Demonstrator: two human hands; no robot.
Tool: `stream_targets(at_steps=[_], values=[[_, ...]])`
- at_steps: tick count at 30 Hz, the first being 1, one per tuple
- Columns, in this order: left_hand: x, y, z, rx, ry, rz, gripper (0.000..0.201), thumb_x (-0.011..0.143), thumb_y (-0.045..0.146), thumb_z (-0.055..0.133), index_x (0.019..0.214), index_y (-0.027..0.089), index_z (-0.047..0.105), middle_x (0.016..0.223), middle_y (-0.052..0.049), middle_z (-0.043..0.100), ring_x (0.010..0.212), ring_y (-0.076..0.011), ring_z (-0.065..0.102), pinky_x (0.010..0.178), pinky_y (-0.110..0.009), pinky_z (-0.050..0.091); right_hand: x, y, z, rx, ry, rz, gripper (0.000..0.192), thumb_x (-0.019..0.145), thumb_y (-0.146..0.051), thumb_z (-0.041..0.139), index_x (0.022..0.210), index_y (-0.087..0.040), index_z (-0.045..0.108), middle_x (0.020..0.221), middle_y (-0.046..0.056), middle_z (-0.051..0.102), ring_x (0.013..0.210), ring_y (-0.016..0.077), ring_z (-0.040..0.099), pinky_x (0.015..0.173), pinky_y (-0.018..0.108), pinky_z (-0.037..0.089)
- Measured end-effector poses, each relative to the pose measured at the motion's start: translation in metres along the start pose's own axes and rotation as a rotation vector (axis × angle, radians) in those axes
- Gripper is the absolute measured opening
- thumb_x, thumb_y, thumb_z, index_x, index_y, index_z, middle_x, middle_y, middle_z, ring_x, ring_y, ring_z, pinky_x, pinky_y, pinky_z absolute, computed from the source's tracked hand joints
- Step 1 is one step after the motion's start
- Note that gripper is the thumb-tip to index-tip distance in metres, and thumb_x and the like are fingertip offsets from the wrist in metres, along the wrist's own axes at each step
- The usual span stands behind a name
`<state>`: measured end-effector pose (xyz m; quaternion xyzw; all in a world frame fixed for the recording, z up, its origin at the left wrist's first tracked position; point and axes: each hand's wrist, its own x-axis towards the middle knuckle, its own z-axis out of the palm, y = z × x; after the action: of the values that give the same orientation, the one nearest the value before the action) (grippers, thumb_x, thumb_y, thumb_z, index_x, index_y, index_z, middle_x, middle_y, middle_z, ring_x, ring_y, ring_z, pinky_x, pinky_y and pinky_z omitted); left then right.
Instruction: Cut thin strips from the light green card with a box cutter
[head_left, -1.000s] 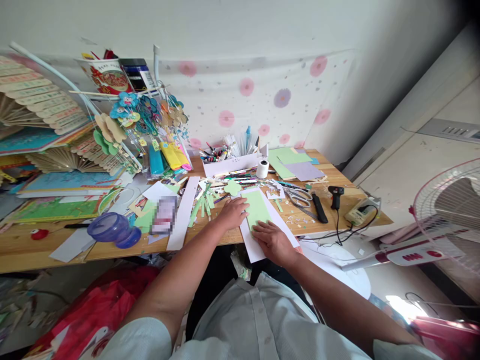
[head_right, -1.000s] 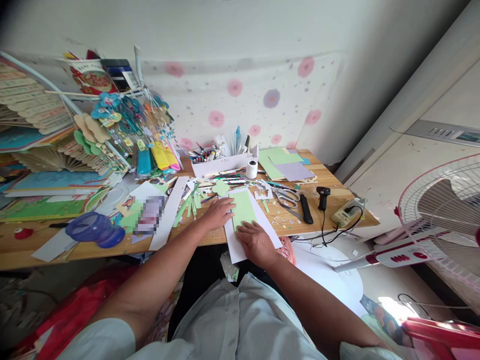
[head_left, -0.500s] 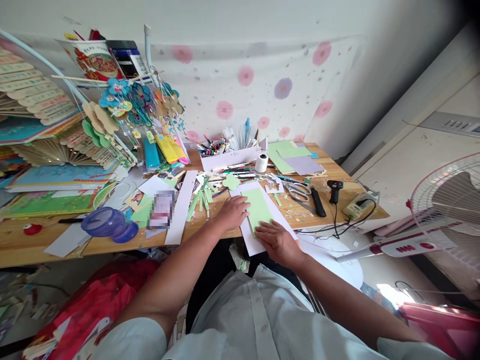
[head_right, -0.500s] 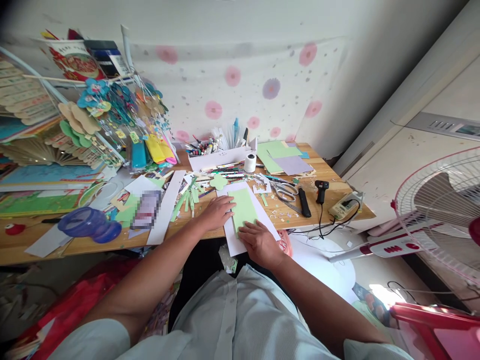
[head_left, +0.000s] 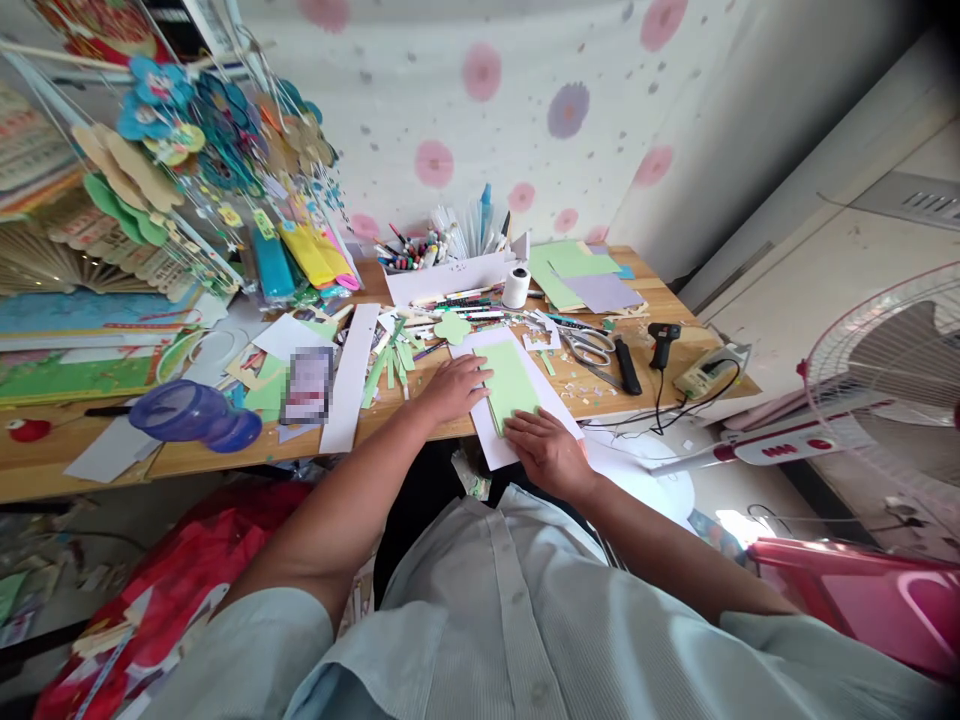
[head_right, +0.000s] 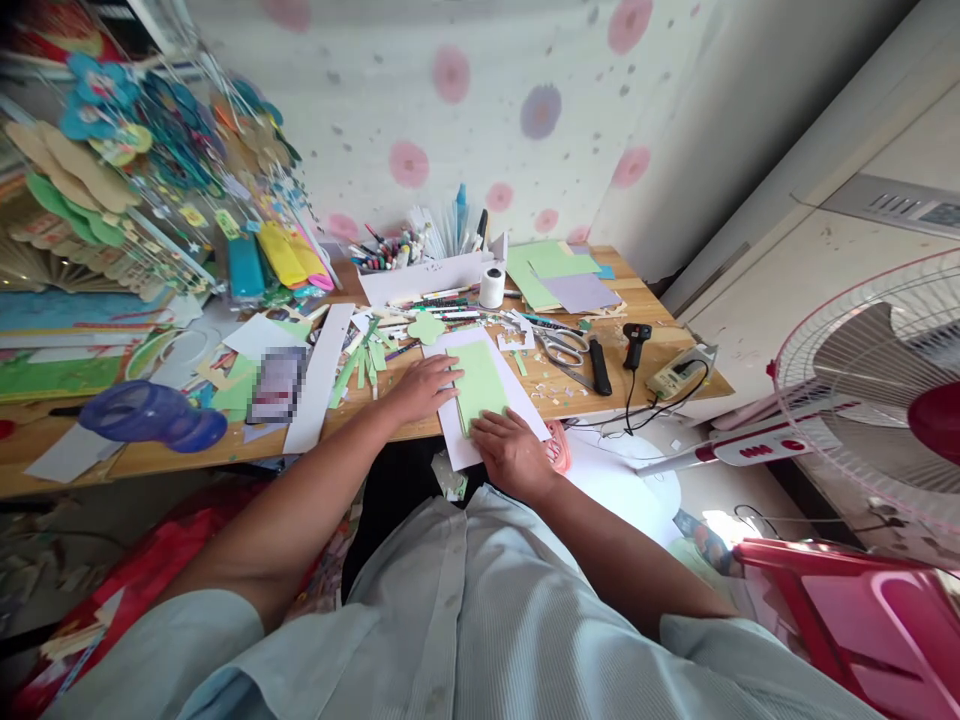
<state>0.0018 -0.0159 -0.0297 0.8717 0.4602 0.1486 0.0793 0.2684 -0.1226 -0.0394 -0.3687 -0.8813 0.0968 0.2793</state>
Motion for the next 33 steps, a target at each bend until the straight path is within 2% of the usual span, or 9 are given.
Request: stream_targets(at_steps=[9, 14, 18, 20, 23, 33], values=[[0.002, -0.003, -0.010, -0.018, -0.122, -0.014, 0.061, 0.099, 0.055, 0.073, 0.152, 0.026, 0.068, 0.171, -0.012, 0.052, 0.160, -0.0348, 0.044, 0.131, -0.054, 0.037, -0.007, -0.002, 0.003, 0.023, 0.002, -0.015, 0.031, 0.109, -0.020, 0.062, 0.135, -0.028, 0.077, 0.143, 0.008, 0.077, 0.143, 0.0298, 0.067, 0.127, 0.061, 0.039], [0.003, -0.006, -0.009, -0.032, -0.144, -0.008, 0.075, 0.091, 0.063, 0.082, 0.154, 0.025, 0.066, 0.172, -0.013, 0.049, 0.161, -0.0356, 0.042, 0.133, -0.052, 0.035, -0.007, -0.003, 0.005, 0.026, 0.023, 0.005, 0.028, 0.110, -0.023, 0.063, 0.133, -0.028, 0.077, 0.138, 0.007, 0.079, 0.139, 0.0290, 0.069, 0.127, 0.058, 0.040], [0.004, -0.009, -0.005, -0.044, -0.120, -0.006, 0.077, 0.088, 0.063, 0.085, 0.153, 0.025, 0.067, 0.171, -0.013, 0.051, 0.160, -0.0364, 0.044, 0.133, -0.052, 0.035, 0.001, -0.010, 0.008, -0.007, 0.077, 0.062, 0.023, 0.108, -0.030, 0.069, 0.128, -0.026, 0.080, 0.128, 0.008, 0.083, 0.124, 0.0287, 0.075, 0.117, 0.050, 0.050], [0.004, -0.009, -0.004, -0.051, -0.105, -0.005, 0.078, 0.086, 0.063, 0.087, 0.152, 0.025, 0.068, 0.170, -0.013, 0.052, 0.158, -0.0369, 0.045, 0.132, -0.053, 0.035, 0.007, -0.014, 0.010, -0.041, 0.068, 0.094, 0.022, 0.108, -0.032, 0.068, 0.124, -0.025, 0.081, 0.122, 0.010, 0.083, 0.114, 0.0289, 0.076, 0.106, 0.047, 0.055], [0.004, -0.009, -0.004, -0.064, -0.091, -0.006, 0.077, 0.086, 0.064, 0.087, 0.150, 0.026, 0.069, 0.170, -0.013, 0.053, 0.157, -0.0375, 0.047, 0.132, -0.054, 0.036, 0.014, -0.017, 0.012, -0.094, 0.041, 0.122, 0.023, 0.109, -0.029, 0.064, 0.120, -0.024, 0.083, 0.113, 0.011, 0.083, 0.104, 0.0293, 0.073, 0.094, 0.045, 0.057], [0.002, -0.006, -0.011, -0.089, -0.116, -0.022, 0.071, 0.087, 0.063, 0.087, 0.149, 0.032, 0.071, 0.173, -0.010, 0.048, 0.160, -0.0366, 0.044, 0.133, -0.055, 0.034, 0.010, -0.015, 0.016, -0.133, 0.035, 0.018, 0.025, 0.106, -0.016, 0.059, 0.116, -0.022, 0.081, 0.115, 0.012, 0.080, 0.104, 0.0293, 0.069, 0.093, 0.044, 0.057]])
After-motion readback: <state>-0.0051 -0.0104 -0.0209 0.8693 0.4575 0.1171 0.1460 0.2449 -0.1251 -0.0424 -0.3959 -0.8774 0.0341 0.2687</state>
